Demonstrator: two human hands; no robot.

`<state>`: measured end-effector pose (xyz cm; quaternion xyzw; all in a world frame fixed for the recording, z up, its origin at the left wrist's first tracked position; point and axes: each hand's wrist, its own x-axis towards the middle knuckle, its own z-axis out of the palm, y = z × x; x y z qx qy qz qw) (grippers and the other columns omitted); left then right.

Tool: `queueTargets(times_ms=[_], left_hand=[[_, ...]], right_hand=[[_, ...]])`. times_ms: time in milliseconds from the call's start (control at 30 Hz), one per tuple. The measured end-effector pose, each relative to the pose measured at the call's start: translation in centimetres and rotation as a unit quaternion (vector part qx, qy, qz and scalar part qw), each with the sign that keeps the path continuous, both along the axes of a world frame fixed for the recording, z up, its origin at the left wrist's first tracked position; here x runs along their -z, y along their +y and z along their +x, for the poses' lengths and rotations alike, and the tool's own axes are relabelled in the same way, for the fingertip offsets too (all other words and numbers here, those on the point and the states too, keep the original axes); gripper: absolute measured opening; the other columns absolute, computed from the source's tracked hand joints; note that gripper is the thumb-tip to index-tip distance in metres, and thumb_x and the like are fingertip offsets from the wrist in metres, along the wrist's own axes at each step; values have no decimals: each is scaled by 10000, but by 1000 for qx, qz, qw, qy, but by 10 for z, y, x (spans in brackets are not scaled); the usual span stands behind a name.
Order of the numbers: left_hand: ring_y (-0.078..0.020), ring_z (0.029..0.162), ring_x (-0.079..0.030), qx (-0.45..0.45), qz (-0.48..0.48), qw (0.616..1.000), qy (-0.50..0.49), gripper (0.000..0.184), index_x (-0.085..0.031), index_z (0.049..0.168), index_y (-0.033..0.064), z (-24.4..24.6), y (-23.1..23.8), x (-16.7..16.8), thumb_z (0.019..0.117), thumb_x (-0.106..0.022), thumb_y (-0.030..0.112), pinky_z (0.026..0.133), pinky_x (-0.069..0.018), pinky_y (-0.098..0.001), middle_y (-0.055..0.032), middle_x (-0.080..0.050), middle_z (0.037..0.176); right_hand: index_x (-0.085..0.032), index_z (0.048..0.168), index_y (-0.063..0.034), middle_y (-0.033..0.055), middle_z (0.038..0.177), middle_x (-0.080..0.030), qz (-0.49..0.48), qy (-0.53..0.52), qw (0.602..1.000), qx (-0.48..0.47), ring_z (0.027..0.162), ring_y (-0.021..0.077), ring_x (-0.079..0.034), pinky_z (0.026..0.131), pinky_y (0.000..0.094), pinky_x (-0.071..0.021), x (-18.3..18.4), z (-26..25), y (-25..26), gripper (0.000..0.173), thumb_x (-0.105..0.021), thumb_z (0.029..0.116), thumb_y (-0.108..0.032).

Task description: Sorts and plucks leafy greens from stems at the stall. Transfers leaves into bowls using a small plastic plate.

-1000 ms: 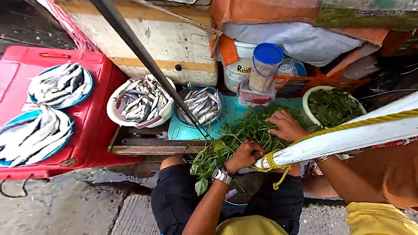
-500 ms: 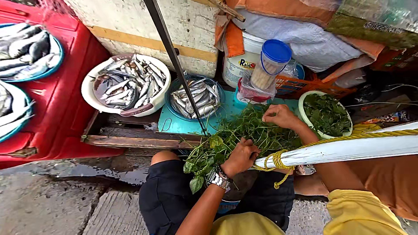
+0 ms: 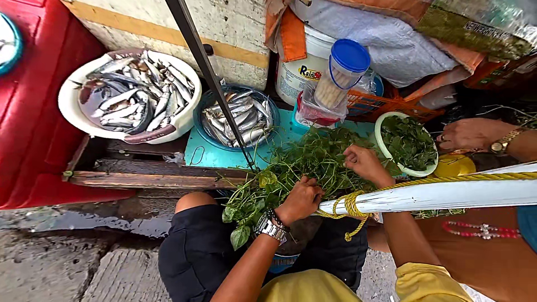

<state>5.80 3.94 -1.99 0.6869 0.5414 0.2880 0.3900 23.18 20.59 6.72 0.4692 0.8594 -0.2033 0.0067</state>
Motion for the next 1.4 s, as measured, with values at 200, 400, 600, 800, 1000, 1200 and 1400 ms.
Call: queueTargets(times_ms=[200,400,600,800,1000,1200,1400], left_hand=[[-377,1199,-548,18,-13,1000,-7,351,-751,1166,57,-2,2,4,1018,-448,154,1034,-401,-537,-193,-664,1163],[-372,1199,-554,29,-16,999,-8,359,-754,1152,52,-3,3,5,1020,-437,155,1032,-400,-536,-188,-674,1173],[-357,1192,-545,25,-22,999,3,360,-752,1157,76,-2,0,4,1026,-427,159,1022,-400,-519,-161,-674,1149],[-353,1196,-551,27,-29,999,5,368,-750,1169,74,-2,0,3,1028,-419,153,1017,-402,-517,-162,-676,1162],[-372,1197,-559,5,0,1000,7,348,-740,1205,79,-3,-1,-4,996,-463,109,1021,-412,-527,-172,-681,1160],[-332,1113,-617,-102,113,988,-39,316,-719,1190,36,-10,-4,-18,939,-530,60,964,-507,-476,-144,-702,1113],[-357,1173,-573,-249,187,950,10,268,-730,1153,68,-38,-4,-21,934,-583,113,973,-483,-532,-119,-669,1224]], right_hand=[[-663,1211,-30,135,859,-703,2,55,998,-24,715,271,-671,692,483,-567,-23,-16,-8,258,-694,956,-22],[-637,1257,-33,130,927,-720,-49,166,984,-44,717,230,-697,659,398,-598,-35,-47,-11,289,-683,972,-45],[-659,1259,-57,159,1116,-721,-66,61,991,-100,955,299,-725,846,496,-605,7,-39,-4,336,-736,939,-120],[-723,1199,-97,118,1060,-722,-19,-146,980,-132,1124,377,-600,1002,593,-431,13,-39,-17,284,-754,919,-129],[-746,1126,-82,87,847,-680,-17,62,992,-112,912,311,-616,883,560,-475,-17,-30,-10,233,-747,899,-29],[-718,1105,-61,146,954,-642,-4,141,987,-82,897,309,-609,797,510,-506,-23,-46,-7,221,-726,889,-12],[-718,1112,-48,154,978,-671,-42,147,988,-34,975,323,-626,897,520,-513,-8,-51,0,214,-723,900,-24]])
